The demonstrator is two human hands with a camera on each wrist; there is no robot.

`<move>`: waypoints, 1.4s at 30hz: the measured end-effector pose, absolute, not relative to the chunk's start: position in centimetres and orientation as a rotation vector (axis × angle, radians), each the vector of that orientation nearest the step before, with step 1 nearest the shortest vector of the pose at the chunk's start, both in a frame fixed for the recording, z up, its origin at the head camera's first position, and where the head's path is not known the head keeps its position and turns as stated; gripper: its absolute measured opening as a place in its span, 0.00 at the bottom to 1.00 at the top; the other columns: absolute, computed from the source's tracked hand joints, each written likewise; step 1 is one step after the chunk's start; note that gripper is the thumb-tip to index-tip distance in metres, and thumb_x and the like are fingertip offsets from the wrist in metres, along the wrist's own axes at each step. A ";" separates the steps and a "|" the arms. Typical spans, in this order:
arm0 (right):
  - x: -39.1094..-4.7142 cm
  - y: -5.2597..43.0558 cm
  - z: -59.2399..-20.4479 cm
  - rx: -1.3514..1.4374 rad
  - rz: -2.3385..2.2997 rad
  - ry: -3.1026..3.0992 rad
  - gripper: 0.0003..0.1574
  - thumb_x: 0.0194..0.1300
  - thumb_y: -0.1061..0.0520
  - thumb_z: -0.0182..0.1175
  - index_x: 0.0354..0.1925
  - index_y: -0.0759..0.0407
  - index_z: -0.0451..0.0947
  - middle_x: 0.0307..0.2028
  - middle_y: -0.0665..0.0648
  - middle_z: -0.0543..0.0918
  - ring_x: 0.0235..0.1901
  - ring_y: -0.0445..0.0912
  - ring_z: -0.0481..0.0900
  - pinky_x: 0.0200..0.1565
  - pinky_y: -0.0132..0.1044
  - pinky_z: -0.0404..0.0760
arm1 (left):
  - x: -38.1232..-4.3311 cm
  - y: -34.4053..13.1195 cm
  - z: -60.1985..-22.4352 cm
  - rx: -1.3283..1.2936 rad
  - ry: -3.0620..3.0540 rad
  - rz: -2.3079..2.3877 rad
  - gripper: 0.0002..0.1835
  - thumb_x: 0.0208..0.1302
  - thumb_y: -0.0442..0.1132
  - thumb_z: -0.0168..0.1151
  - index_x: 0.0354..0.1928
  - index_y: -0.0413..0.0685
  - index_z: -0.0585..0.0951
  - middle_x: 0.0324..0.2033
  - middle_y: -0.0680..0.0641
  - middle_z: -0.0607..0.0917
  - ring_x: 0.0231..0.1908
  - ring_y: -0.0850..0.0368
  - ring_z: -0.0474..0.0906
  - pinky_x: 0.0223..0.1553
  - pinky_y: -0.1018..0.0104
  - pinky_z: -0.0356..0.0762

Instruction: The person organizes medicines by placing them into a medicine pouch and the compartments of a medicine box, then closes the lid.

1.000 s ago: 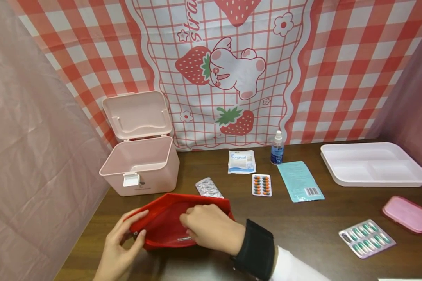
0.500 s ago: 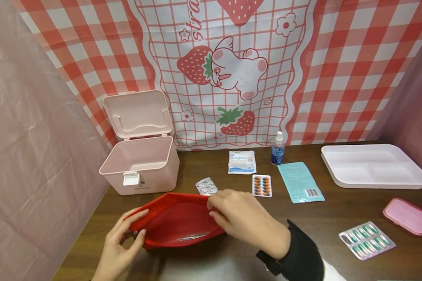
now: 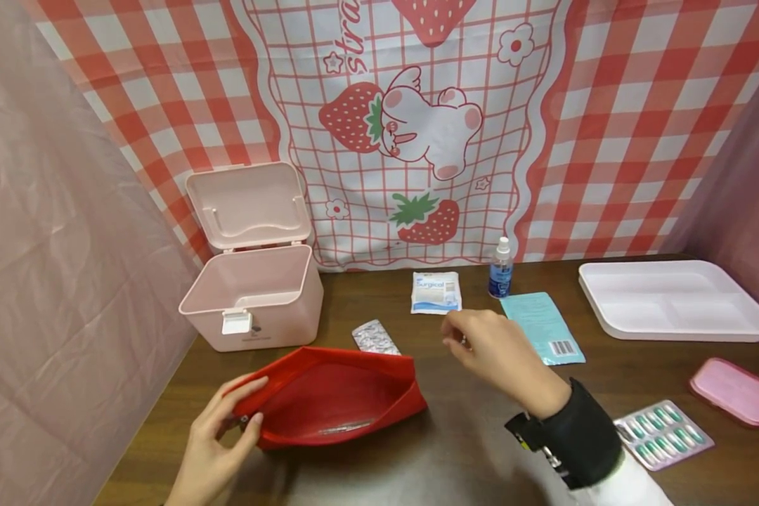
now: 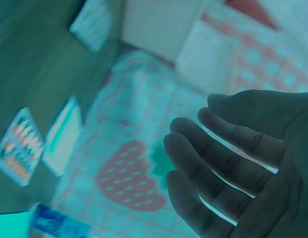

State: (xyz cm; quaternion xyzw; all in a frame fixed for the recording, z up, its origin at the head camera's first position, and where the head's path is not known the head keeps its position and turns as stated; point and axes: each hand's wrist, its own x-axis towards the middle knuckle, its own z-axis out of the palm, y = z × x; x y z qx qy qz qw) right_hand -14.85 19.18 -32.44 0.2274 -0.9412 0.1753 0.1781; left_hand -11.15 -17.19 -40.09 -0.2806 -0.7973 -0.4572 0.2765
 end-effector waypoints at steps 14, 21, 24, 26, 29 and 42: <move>-19.5 22.2 -38.4 0.471 0.391 -2.846 0.10 0.47 0.61 0.65 0.32 0.60 0.77 0.27 0.56 0.80 0.25 0.46 0.74 0.24 0.40 0.72 | -11.0 -17.1 -40.2 -0.781 -2.128 -1.229 0.28 0.43 0.18 0.62 0.52 0.38 0.76 0.51 0.40 0.76 0.47 0.63 0.76 0.38 0.78 0.77; -20.8 22.4 -40.1 0.438 0.337 -2.846 0.14 0.43 0.61 0.66 0.31 0.63 0.74 0.27 0.58 0.76 0.28 0.53 0.76 0.24 0.47 0.73 | -10.9 -17.1 -40.2 -0.796 -2.118 -1.221 0.28 0.43 0.18 0.62 0.52 0.37 0.76 0.51 0.40 0.76 0.46 0.63 0.76 0.38 0.79 0.77; -21.2 22.4 -40.2 0.401 0.314 -2.909 0.18 0.45 0.57 0.68 0.33 0.64 0.73 0.28 0.59 0.75 0.30 0.54 0.75 0.25 0.48 0.74 | -10.9 -17.1 -40.1 -0.798 -2.115 -1.220 0.28 0.43 0.18 0.62 0.52 0.37 0.76 0.50 0.40 0.76 0.46 0.63 0.76 0.37 0.79 0.77; -21.5 22.4 -40.3 0.370 0.313 -2.947 0.21 0.46 0.54 0.68 0.36 0.64 0.73 0.30 0.60 0.74 0.31 0.55 0.75 0.26 0.49 0.74 | -10.9 -17.1 -40.1 -0.795 -2.118 -1.216 0.28 0.43 0.18 0.62 0.52 0.37 0.76 0.50 0.40 0.76 0.46 0.63 0.76 0.37 0.79 0.77; -21.9 22.5 -40.7 0.322 0.322 -2.993 0.25 0.47 0.52 0.68 0.39 0.65 0.73 0.31 0.61 0.74 0.33 0.56 0.74 0.27 0.50 0.74 | -10.9 -17.1 -40.1 -0.791 -2.122 -1.205 0.28 0.43 0.18 0.62 0.52 0.38 0.76 0.50 0.40 0.76 0.46 0.63 0.76 0.37 0.79 0.77; -22.1 22.4 -41.0 0.216 0.373 -3.145 0.39 0.51 0.42 0.65 0.46 0.73 0.69 0.40 0.69 0.75 0.38 0.61 0.72 0.36 0.55 0.74 | -10.9 -17.1 -40.2 -0.799 -2.115 -1.190 0.28 0.42 0.18 0.63 0.51 0.37 0.76 0.50 0.40 0.76 0.46 0.62 0.76 0.38 0.79 0.77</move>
